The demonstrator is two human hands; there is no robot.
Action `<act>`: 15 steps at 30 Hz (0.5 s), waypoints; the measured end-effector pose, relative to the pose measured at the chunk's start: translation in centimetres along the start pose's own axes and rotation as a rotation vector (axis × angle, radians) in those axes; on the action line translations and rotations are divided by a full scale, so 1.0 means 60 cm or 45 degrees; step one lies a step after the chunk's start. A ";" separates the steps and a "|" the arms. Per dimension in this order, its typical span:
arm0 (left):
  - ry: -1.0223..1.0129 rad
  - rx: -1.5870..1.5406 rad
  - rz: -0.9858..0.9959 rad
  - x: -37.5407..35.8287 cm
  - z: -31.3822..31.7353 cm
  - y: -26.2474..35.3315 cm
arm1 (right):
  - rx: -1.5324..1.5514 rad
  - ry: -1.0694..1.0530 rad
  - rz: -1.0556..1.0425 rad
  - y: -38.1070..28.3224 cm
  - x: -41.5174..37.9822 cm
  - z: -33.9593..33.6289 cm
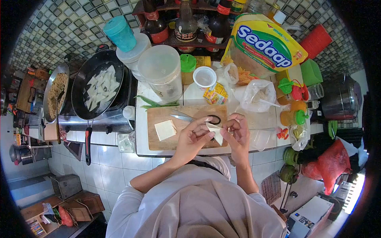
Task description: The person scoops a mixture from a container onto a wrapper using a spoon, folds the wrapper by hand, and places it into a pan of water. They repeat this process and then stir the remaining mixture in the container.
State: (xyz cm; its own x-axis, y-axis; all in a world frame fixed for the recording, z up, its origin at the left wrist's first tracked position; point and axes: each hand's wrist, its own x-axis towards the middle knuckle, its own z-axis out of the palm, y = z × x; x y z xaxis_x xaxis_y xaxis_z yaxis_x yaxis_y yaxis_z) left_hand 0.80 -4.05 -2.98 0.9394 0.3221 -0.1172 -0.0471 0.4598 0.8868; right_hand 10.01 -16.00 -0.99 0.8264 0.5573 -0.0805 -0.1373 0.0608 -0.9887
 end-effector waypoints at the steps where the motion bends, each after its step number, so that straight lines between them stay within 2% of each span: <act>1: 0.000 0.001 -0.001 0.001 0.000 0.000 | -0.048 -0.040 -0.043 0.002 0.000 -0.002; 3: 0.036 -0.044 0.086 0.004 0.002 0.001 | -0.096 -0.080 -0.085 0.006 0.000 -0.004; 15: 0.084 -0.012 0.037 0.004 0.000 0.015 | 0.065 -0.171 0.028 -0.003 -0.006 0.001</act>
State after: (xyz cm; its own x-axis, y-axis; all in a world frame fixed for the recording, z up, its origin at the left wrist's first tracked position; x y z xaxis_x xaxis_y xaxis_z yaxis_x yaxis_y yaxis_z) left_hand 0.99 -3.56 -2.24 0.9133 0.3890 -0.1205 -0.0778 0.4572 0.8860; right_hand 9.72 -16.14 -0.79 0.7428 0.6646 -0.0810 -0.1848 0.0873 -0.9789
